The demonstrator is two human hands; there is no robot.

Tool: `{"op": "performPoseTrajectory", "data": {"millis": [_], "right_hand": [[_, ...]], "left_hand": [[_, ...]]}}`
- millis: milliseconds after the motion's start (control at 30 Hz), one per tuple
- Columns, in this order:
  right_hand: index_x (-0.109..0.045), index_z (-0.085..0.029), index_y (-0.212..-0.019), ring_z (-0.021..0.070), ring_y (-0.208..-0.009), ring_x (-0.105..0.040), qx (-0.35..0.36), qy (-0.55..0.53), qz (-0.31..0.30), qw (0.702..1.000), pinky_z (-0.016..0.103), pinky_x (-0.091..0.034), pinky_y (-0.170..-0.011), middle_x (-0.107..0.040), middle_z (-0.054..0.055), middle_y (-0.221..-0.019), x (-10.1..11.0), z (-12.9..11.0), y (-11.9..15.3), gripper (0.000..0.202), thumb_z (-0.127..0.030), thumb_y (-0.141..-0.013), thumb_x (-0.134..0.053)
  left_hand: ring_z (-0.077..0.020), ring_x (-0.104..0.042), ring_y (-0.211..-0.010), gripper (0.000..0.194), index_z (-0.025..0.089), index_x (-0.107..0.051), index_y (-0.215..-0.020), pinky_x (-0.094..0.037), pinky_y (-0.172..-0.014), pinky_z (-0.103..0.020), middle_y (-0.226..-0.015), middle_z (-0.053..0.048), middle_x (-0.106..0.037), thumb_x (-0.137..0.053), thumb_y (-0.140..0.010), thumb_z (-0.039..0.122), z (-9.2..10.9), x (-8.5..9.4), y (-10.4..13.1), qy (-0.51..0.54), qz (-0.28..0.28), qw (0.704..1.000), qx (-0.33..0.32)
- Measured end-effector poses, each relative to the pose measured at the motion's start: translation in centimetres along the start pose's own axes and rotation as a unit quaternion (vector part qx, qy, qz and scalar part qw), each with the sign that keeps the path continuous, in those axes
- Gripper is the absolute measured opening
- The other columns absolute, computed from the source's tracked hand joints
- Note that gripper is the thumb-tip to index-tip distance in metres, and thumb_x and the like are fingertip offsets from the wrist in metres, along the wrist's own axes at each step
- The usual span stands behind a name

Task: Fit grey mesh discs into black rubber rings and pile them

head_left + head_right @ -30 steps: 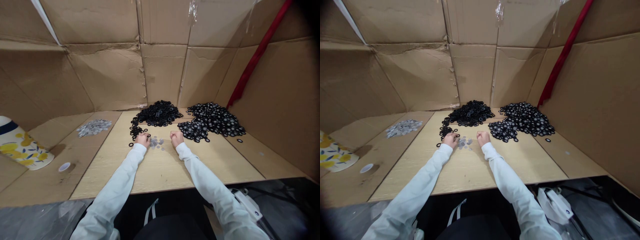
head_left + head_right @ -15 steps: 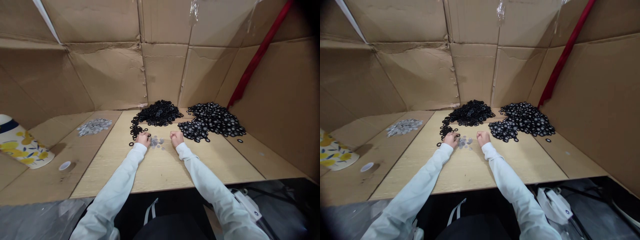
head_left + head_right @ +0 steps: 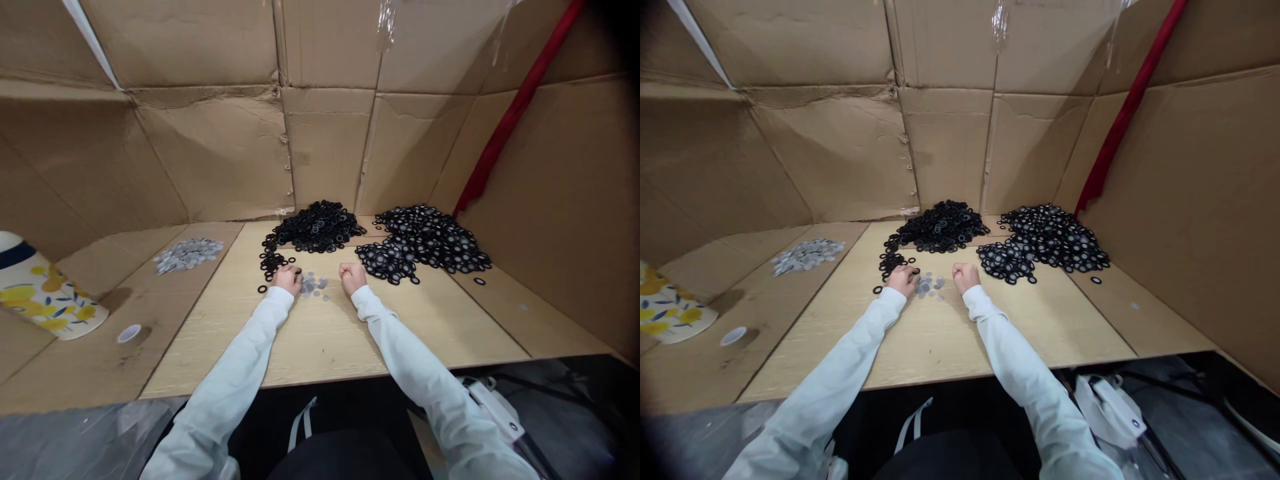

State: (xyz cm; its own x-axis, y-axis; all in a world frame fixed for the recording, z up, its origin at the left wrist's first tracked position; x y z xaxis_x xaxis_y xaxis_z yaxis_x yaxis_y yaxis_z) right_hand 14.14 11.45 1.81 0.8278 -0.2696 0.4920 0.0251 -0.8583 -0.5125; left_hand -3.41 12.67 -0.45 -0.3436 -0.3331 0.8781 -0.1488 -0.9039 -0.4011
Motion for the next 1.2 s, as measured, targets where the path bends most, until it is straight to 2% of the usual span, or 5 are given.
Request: {"op": "performPoseTrajectory", "data": {"millis": [233, 367, 500, 633, 1200], "right_hand": [[-0.041, -0.017, -0.039, 0.0105, -0.045, -0.042, 0.012, -0.017, 0.001, 1.000, 0.022, -0.032, -0.051, -0.042, -0.001, -0.039, 0.0, -0.3, 0.1, 0.018, -0.011, -0.052, -0.031], [-0.055, -0.016, -0.071, 0.0103, -0.055, -0.048, 0.011, -0.086, 0.005, 0.996, 0.021, -0.036, -0.052, -0.054, 0.000, -0.062, -0.5, -0.7, 0.2, 0.019, -0.016, -0.064, -0.037], [-0.051, -0.016, -0.091, 0.0105, -0.063, -0.048, 0.024, -0.119, -0.002, 0.993, 0.021, -0.038, -0.052, -0.054, 0.004, -0.083, -1.2, -1.1, 0.2, 0.029, -0.025, -0.063, -0.051], [-0.052, -0.016, -0.086, 0.0101, -0.063, -0.047, 0.036, -0.125, -0.014, 0.991, 0.021, -0.038, -0.052, -0.052, 0.004, -0.084, -1.7, -1.4, 0.4, 0.025, -0.026, -0.064, -0.054], [-0.056, -0.015, -0.074, 0.0142, -0.074, -0.048, 0.116, -0.123, -0.114, 0.979, 0.026, -0.039, -0.067, -0.049, 0.004, -0.076, -3.8, -3.6, 1.6, 0.015, -0.013, -0.070, -0.041]], "left_hand": [[-0.0210, -0.052, -0.086, 0.022, 0.015, -0.061, -0.082, -0.038, -0.078, -0.032, -0.086, -0.009, -0.061, -0.046, -0.068, 0.020, 0.5, 0.7, 0.1, 0.041, 0.024, 0.999, -0.013], [-0.0201, -0.053, -0.088, 0.021, 0.015, -0.062, -0.081, -0.037, -0.082, -0.032, -0.087, -0.009, -0.061, -0.046, -0.069, 0.020, 1.8, 2.9, 0.5, 0.199, 0.074, 0.977, -0.002], [-0.0185, -0.058, -0.077, 0.027, 0.013, -0.061, -0.084, -0.043, -0.073, -0.032, -0.089, -0.009, -0.062, -0.048, -0.069, 0.032, 3.3, 2.3, 0.9, 0.498, -0.003, 0.866, 0.050], [-0.0190, -0.058, -0.078, 0.031, 0.013, -0.063, -0.081, -0.043, -0.074, -0.033, -0.087, -0.009, -0.064, -0.062, -0.056, 0.030, 4.3, 1.3, 1.3, 0.614, -0.045, 0.784, 0.080], [-0.0187, -0.058, -0.070, 0.021, 0.013, -0.067, -0.067, -0.043, -0.071, -0.031, -0.074, -0.008, -0.066, -0.066, -0.049, 0.024, 4.8, 1.9, 2.2, 0.575, -0.018, 0.814, 0.081]]}}
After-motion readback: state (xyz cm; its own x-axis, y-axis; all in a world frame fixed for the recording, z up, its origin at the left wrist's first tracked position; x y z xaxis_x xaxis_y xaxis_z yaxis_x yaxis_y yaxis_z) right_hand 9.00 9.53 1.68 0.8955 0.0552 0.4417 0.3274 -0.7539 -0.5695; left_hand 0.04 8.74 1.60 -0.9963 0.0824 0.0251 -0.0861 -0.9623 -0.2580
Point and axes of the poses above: each hand's wrist, its own y-axis away from the middle knuckle, its own x-axis out of the back of the hand, z = x × y, the point moved 9 cm from there along -y, towards the middle knuckle
